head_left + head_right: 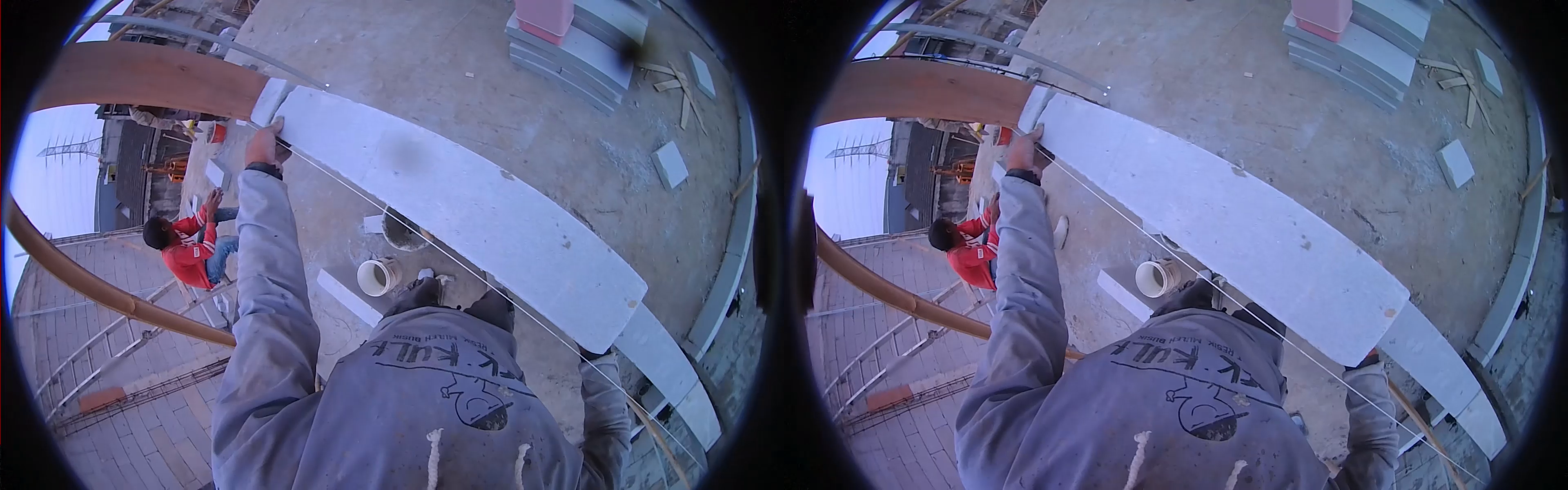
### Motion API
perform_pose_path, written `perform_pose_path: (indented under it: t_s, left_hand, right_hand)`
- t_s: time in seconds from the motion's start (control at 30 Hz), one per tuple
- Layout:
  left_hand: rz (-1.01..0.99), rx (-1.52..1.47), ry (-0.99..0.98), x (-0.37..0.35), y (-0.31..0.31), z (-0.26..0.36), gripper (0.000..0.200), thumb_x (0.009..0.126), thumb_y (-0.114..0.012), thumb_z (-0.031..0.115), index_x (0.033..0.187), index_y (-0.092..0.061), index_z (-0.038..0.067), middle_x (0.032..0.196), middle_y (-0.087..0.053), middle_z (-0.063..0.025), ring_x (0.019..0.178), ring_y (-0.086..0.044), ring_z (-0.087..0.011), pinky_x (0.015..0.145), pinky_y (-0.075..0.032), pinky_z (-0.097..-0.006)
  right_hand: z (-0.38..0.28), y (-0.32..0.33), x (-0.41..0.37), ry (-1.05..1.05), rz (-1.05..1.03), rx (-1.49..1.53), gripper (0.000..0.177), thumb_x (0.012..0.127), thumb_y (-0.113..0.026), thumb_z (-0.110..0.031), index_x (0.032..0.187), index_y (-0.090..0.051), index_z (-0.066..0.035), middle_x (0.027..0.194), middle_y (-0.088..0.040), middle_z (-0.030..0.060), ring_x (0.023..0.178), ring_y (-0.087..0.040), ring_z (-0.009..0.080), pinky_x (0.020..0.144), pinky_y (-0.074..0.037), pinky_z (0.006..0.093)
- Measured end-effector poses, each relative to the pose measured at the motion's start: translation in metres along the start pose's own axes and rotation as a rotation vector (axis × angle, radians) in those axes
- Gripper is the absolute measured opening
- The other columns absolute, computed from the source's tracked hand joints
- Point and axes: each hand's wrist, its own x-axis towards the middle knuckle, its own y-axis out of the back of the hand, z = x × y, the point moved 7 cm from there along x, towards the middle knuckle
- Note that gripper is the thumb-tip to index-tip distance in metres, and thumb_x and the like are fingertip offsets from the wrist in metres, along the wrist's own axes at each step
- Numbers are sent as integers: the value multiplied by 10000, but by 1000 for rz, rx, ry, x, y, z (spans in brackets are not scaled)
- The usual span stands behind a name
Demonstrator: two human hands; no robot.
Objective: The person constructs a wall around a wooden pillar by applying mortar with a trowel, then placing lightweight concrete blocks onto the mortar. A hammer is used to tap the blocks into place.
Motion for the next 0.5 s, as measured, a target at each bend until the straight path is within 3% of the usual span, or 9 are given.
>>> perform_pose_path:
  t_s: [0.03,0.1,0.13,0.17,0.2,0.3,0.33,0.5]
  left_hand:
    - [-17,24,-23,-5,-9,0,365,808,-624,321,1006,-559,21,870,-606,-75,772,-592,-201,678,-473,-329]
    - [-131,143,36,63,15,-41,270,836,-570,326,890,-581,62,722,-532,-24,650,-528,-163,568,-418,-326]
    - [-302,-38,112,63,-1,-49,337,857,-531,349,980,-576,39,815,-586,-69,731,-570,-190,630,-435,-337]
    - [-333,-227,137,7,-31,-22,403,866,-508,365,1093,-546,34,975,-610,-103,912,-580,-240,785,-436,-439]
    - [-243,-68,174,36,-9,-37,474,862,-517,362,1212,-479,44,1175,-548,-136,1080,-517,-309,905,-354,-563]
    - [-104,-88,159,47,2,-45,550,830,-569,360,1265,-431,52,1293,-445,-151,1143,-450,-378,931,-292,-620]
    - [-51,-45,128,14,-6,-25,555,810,-592,360,1246,-446,50,1265,-472,-146,1144,-449,-380,913,-299,-633]
    - [-48,13,150,5,-10,-19,536,806,-602,369,1229,-466,68,1196,-530,-134,1144,-462,-366,863,-311,-666]
  right_hand:
    - [4,-4,2,-20,-8,-19,504,756,-644,-334,1167,-536,-64,1188,-515,166,1129,-435,351,973,-243,487]
    - [19,-8,-7,-108,-31,-107,496,757,-645,-337,1158,-542,-63,1170,-527,162,1107,-451,350,956,-266,479]
    - [26,-5,-25,-161,-36,-163,492,758,-646,-339,1154,-545,-63,1161,-533,160,1096,-459,349,947,-278,475]
    - [31,-2,-38,-197,-39,-207,489,759,-646,-340,1150,-548,-63,1152,-539,158,1085,-467,349,938,-289,470]
    - [32,-2,-37,-204,-25,-224,485,760,-647,-342,1145,-551,-63,1143,-545,156,1075,-474,348,929,-300,466]
    - [30,-6,-22,-152,12,-188,473,763,-649,-346,1132,-560,-63,1115,-563,150,1042,-498,346,903,-335,453]
    - [28,-6,-24,-136,22,-185,470,764,-649,-347,1128,-563,-63,1106,-569,148,1031,-506,346,894,-346,449]
    - [35,-4,-40,-91,22,-217,452,768,-652,-354,1106,-578,-63,1060,-598,139,977,-545,343,850,-403,428]
